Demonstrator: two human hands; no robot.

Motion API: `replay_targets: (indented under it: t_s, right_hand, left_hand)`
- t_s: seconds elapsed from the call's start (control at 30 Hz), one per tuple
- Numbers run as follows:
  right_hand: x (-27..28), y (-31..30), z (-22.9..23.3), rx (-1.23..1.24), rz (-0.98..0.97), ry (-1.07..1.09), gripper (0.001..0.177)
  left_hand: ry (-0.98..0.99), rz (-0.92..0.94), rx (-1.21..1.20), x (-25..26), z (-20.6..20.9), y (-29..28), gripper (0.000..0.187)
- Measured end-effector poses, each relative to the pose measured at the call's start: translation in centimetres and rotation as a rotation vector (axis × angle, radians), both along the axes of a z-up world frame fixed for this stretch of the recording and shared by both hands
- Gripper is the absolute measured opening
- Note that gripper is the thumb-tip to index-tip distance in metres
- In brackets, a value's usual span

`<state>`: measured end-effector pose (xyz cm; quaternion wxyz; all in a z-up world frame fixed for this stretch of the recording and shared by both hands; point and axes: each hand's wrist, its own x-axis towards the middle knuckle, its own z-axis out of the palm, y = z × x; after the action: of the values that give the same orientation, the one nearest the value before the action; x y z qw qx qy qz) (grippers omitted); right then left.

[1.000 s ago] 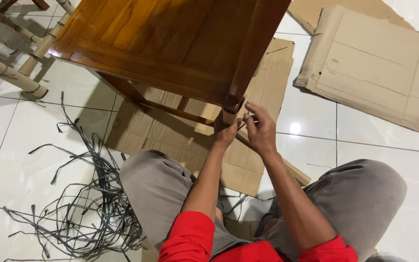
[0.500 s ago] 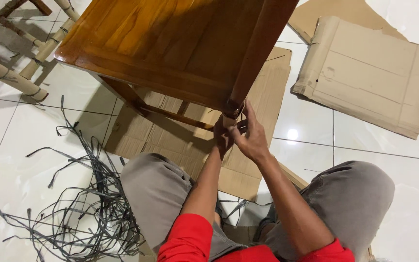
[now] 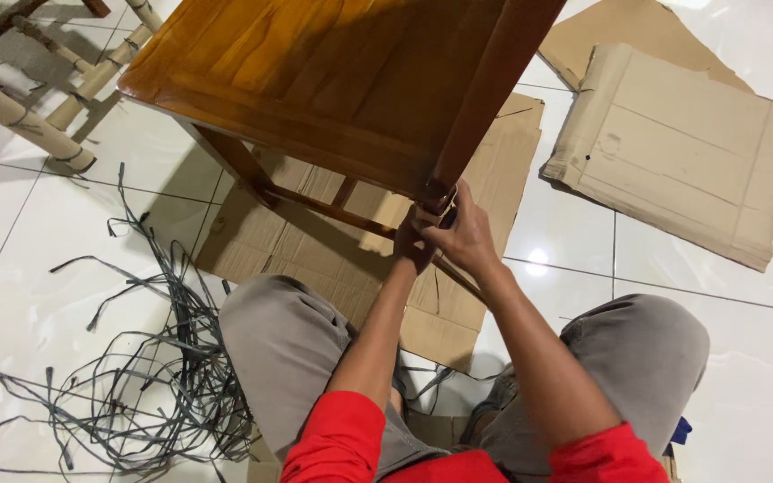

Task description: Securing a wooden table to cardboard packaging using plastic ties.

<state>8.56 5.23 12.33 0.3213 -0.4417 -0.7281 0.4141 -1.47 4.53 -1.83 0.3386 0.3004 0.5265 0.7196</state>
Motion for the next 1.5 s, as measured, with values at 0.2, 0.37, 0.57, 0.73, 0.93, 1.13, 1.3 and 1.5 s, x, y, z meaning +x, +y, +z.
replay_targets:
  t_s: [0.2, 0.37, 0.57, 0.73, 0.93, 1.13, 1.3, 1.5]
  right_hand:
    - [0.0, 1.1, 1.2, -0.109, 0.038, -0.166, 0.071]
    - [0.1, 0.8, 1.1, -0.095, 0.019, -0.128, 0.068]
    - [0.3, 0.9, 0.5, -0.126, 0.015, -0.083, 0.069]
    - [0.3, 1.1, 0.2, -0.122, 0.016, -0.085, 0.075]
    - [0.2, 1.0, -0.2, -0.134, 0.006, -0.044, 0.075]
    - [0.2, 1.1, -0.3, -0.136, 0.009, -0.052, 0.078]
    - [0.3, 0.5, -0.2, -0.119, 0.033, 0.028, 0.068]
    - [0.1, -0.4, 0.6, -0.096, 0.047, 0.067, 0.055]
  left_hand:
    - [-0.285, 0.002, 0.036, 0.8, 0.4, -0.2, 0.039]
    - [-0.491, -0.004, 0.059, 1.1, -0.2, -3.2, 0.045]
    - [-0.485, 0.243, 0.112, 1.2, 2.1, -3.7, 0.031]
    - [-0.334, 0.19, 0.047, 1.2, 6.6, -5.1, 0.033]
    - [-0.002, 0.368, 0.122, 1.6, 7.8, -6.1, 0.023]
    - [-0.113, 0.405, 0.08, 0.9, 6.6, -5.4, 0.028]
    - [0.016, 0.392, -0.097, 1.1, 6.7, -5.8, 0.022]
    - [0.25, 0.421, -0.185, 1.5, 7.4, -6.7, 0.016]
